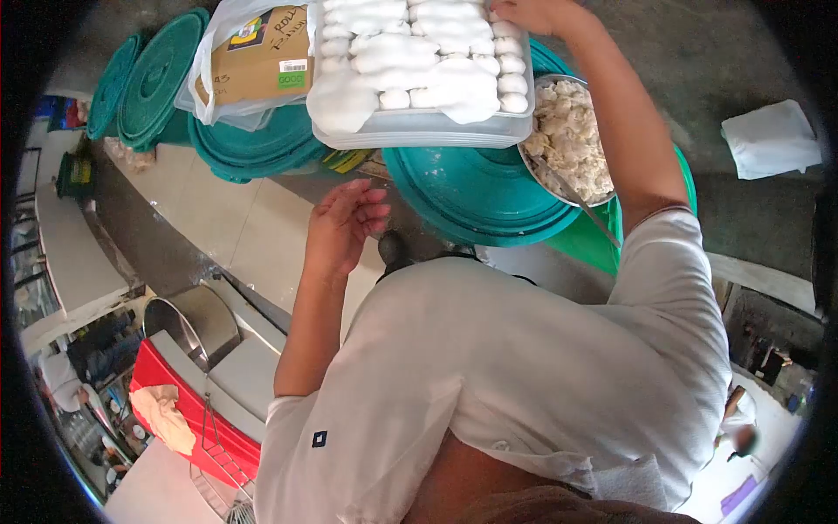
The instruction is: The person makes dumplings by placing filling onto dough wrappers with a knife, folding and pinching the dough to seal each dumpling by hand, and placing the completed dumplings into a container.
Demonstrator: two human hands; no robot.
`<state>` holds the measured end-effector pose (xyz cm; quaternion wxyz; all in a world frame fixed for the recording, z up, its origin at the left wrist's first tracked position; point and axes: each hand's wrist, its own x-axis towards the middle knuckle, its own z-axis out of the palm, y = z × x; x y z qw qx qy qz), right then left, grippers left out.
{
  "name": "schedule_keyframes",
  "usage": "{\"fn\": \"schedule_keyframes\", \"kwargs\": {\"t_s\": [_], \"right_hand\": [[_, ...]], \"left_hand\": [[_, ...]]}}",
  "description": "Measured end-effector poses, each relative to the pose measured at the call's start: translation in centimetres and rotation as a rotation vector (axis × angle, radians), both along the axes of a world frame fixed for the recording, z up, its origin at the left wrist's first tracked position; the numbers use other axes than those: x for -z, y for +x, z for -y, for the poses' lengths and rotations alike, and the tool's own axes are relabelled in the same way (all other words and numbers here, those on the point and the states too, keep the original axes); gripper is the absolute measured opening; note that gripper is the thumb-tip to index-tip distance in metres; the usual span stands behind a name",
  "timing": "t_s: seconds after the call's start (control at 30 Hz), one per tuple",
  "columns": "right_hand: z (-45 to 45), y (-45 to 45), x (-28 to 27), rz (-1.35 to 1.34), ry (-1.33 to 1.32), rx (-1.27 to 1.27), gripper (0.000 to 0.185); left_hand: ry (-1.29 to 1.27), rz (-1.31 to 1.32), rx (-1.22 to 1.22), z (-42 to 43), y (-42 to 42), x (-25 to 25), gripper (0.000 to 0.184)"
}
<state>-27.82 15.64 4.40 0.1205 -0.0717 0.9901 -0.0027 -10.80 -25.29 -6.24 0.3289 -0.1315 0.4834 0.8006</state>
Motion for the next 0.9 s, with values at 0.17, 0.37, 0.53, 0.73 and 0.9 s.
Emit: {"fn": "schedule_keyframes", "kwargs": {"t_s": [0.17, 0.37, 0.53, 0.73, 0.9], "right_hand": [[3.3, 4.0, -2.2, -0.062, -0.046, 0.265, 0.04], [7.1, 7.7, 0.0, -0.264, -0.029, 0.119, 0.026], [10.2, 9.7, 3.4, -0.351, -0.178, -0.002, 0.022], [10.3, 9.5, 3.4, -0.448, -0.194, -0.076, 0.017], [10.0, 10.3, 2.6, -0.589, -0.227, -0.146, 0.013]], "left_hand": [[-0.034, 0.026, 0.006, -0.1, -0.1, -0.1, 0.027], [-0.022, 0.042, 0.019, -0.5, 0.3, 0.2, 0.025], [-0.016, 0.034, 0.04, -1.2, 1.0, 0.3, 0.023], [0.026, 0.029, 0.014, -2.2, 2.6, -0.2, 0.019], [-0.043, -0.015, 0.066, -2.8, 3.7, -0.5, 0.031]]}}
